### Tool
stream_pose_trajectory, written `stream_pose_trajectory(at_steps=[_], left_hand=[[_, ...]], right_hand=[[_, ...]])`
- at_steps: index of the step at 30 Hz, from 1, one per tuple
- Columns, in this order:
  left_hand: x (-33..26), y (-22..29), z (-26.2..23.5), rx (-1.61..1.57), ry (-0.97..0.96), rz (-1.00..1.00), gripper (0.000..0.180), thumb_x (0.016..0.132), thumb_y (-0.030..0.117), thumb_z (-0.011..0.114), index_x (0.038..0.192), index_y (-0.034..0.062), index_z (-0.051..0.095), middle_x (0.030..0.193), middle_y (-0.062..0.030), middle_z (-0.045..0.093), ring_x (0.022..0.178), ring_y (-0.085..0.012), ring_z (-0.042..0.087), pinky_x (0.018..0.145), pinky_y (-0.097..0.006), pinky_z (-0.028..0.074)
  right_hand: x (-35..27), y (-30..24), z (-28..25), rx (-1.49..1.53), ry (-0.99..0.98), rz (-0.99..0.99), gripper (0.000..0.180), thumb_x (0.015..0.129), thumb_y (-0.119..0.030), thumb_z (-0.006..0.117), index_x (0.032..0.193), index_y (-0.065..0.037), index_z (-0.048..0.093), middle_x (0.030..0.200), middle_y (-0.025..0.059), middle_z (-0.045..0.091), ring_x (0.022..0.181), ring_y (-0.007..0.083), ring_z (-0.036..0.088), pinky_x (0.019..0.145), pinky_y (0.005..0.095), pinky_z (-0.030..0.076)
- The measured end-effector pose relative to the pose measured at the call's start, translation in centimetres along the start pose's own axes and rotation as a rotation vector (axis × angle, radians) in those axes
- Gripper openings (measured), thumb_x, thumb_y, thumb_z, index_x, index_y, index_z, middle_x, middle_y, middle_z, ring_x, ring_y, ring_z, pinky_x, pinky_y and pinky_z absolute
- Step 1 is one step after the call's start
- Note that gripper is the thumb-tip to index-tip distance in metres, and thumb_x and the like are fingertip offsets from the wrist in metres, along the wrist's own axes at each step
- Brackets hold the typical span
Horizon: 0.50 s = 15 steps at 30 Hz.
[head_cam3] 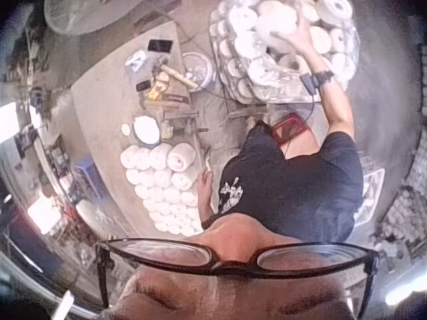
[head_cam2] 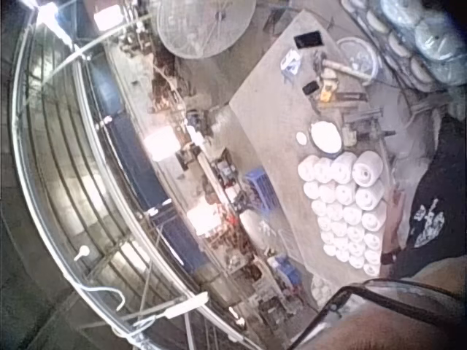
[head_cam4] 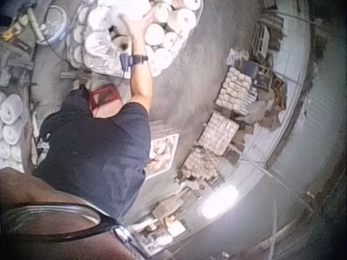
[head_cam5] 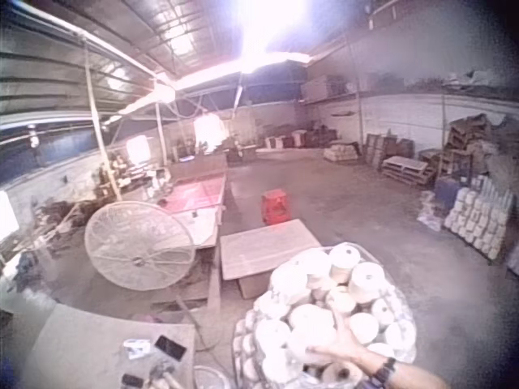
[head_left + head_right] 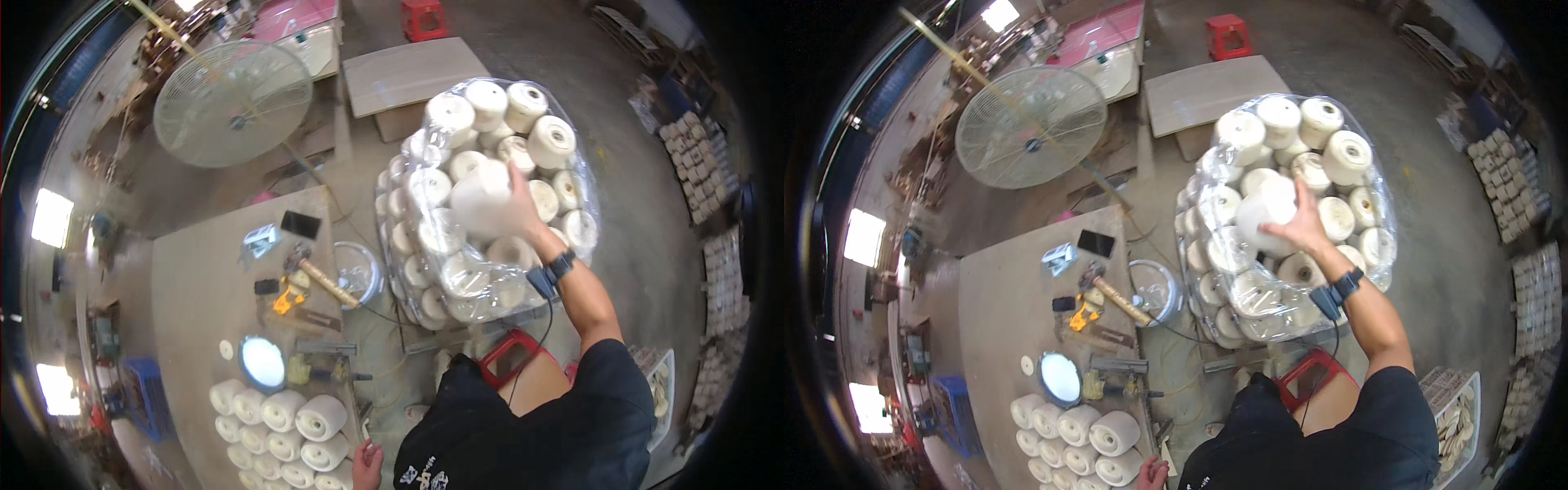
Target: Arranging white ceramic or plastic spools in a grid on a table and inspecting one for debris.
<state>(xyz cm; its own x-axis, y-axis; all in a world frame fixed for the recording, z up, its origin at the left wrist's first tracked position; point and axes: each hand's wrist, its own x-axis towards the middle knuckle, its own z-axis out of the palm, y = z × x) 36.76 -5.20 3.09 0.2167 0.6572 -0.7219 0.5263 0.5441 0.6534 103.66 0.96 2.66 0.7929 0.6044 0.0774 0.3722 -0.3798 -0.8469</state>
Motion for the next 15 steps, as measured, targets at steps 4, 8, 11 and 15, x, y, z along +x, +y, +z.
stream_pose_trajectory(at_steps=[4, 8, 11, 15], left_hand=[[4.1, 3.5, 3.2, 0.083, -0.183, 0.049, 0.08, 0.083, 0.024, 0.076, 0.148, 0.0013, 0.035, 0.14, -0.0178, 0.051, 0.13, -0.0294, 0.05, 0.106, -0.044, 0.043], [4.3, 14.0, 9.6, -0.361, -0.348, 0.185, 0.11, 0.068, 0.027, 0.091, 0.152, 0.0044, 0.024, 0.151, -0.0151, 0.038, 0.138, -0.0315, 0.041, 0.108, -0.049, 0.042], [5.7, 14.4, 11.2, -0.677, -0.508, 0.239, 0.115, 0.065, 0.038, 0.092, 0.152, 0.0062, 0.024, 0.15, -0.0146, 0.04, 0.137, -0.0315, 0.042, 0.111, -0.051, 0.039], [7.8, 8.5, 9.3, -0.717, -0.347, 0.142, 0.109, 0.07, 0.05, 0.086, 0.151, 0.0053, 0.028, 0.148, -0.0144, 0.043, 0.136, -0.0337, 0.043, 0.115, -0.051, 0.033]], right_hand=[[-7.0, -4.6, -2.4, 0.308, -0.575, 0.127, 0.127, 0.062, -0.035, 0.093, 0.155, 0.004, 0.014, 0.156, 0.0233, 0.029, 0.143, 0.0305, 0.032, 0.117, 0.0367, 0.028], [-13.2, -9.8, 0.7, 0.464, -0.988, 0.057, 0.124, 0.064, -0.035, 0.091, 0.157, -0.002, 0.015, 0.158, 0.0196, 0.024, 0.146, 0.0305, 0.026, 0.118, 0.0385, 0.027], [-17.0, -10.8, 4.5, 0.543, -1.181, 0.022, 0.124, 0.066, -0.039, 0.089, 0.156, -0.001, 0.014, 0.154, 0.0209, 0.028, 0.142, 0.0317, 0.031, 0.115, 0.0395, 0.031], [-19.5, -11.4, 6.1, 0.429, -1.111, -0.158, 0.124, 0.066, -0.04, 0.089, 0.156, -0.001, 0.013, 0.15, 0.0225, 0.036, 0.138, 0.0335, 0.039, 0.113, 0.0396, 0.036]])
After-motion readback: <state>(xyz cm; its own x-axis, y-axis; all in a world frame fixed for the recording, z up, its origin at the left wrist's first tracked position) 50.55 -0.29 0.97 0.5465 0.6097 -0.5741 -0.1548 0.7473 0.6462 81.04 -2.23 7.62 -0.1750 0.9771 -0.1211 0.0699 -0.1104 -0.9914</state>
